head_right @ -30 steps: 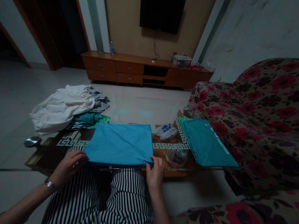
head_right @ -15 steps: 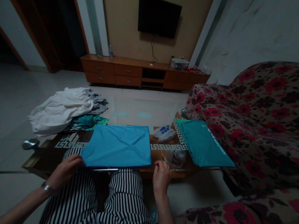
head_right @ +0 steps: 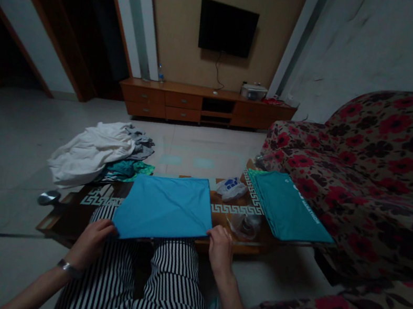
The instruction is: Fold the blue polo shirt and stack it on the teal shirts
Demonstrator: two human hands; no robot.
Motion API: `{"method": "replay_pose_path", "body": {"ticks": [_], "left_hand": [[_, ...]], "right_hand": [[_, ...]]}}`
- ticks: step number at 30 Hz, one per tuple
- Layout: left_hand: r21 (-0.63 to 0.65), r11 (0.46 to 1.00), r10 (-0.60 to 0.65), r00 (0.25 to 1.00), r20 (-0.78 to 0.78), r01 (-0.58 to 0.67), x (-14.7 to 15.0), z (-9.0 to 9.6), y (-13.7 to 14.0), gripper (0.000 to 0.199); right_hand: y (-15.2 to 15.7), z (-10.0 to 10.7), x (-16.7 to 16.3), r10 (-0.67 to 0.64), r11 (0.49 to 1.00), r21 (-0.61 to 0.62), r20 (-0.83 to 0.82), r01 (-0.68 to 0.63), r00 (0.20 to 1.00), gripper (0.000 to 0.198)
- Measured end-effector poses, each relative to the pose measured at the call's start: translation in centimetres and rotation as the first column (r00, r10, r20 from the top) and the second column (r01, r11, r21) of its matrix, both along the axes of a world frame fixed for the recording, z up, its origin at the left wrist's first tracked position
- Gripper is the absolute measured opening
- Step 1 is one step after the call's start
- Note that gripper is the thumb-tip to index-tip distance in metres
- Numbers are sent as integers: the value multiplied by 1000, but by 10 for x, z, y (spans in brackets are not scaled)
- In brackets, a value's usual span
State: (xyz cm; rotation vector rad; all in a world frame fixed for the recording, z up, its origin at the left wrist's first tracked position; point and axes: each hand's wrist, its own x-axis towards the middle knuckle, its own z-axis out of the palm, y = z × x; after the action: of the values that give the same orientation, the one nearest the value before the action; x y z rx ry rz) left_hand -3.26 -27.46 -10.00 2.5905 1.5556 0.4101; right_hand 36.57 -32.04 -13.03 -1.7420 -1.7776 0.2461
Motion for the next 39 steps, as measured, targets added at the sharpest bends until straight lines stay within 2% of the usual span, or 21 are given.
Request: {"method": "replay_pose_path", "body": {"ticks": [3,5,8,10,15,20,24,29,33,36,39], "left_hand": [[26,996,88,995,-54,-87,-6,9,2,34],[41,981,194,978,-72,-191,-5,16,8,29],[27,931,364,927,-90,-363,7,22,23,22],[-2,897,439,892,-109,-442,19,22,33,25],[4,863,498,851,-168,-505,40,12,41,25],[45,862,506,849,-152,-505,39,2,42,21],[27,851,524,842,-128,-525,29,-3,43,21],[16,824,562,811,-163,-567,22,-4,42,21],[-5,842,537,839,-86,-539,28,1,42,26],[-66,808,588,808,22,-586,31,7,37,32],[-130,779,622,783,28,-614,28,11,21,40]], "right_hand": [[9,0,18,78,996,-32,-48,-80,996,32],[28,2,28,82,996,-20,-54,-83,995,34],[76,9,33,52,999,4,-9,-52,999,35],[116,12,28,25,1000,-7,51,-24,998,34],[203,12,9,-29,999,-18,142,32,989,32],[247,2,1,-12,998,-65,186,24,983,19],[258,-7,-1,-24,995,-84,223,44,975,18],[252,-14,-6,-68,995,-56,272,86,960,25],[245,-6,-7,-65,995,-50,298,84,952,25],[232,6,-7,-89,993,-43,303,107,949,28],[197,15,-5,-88,996,-3,288,93,954,25]]}}
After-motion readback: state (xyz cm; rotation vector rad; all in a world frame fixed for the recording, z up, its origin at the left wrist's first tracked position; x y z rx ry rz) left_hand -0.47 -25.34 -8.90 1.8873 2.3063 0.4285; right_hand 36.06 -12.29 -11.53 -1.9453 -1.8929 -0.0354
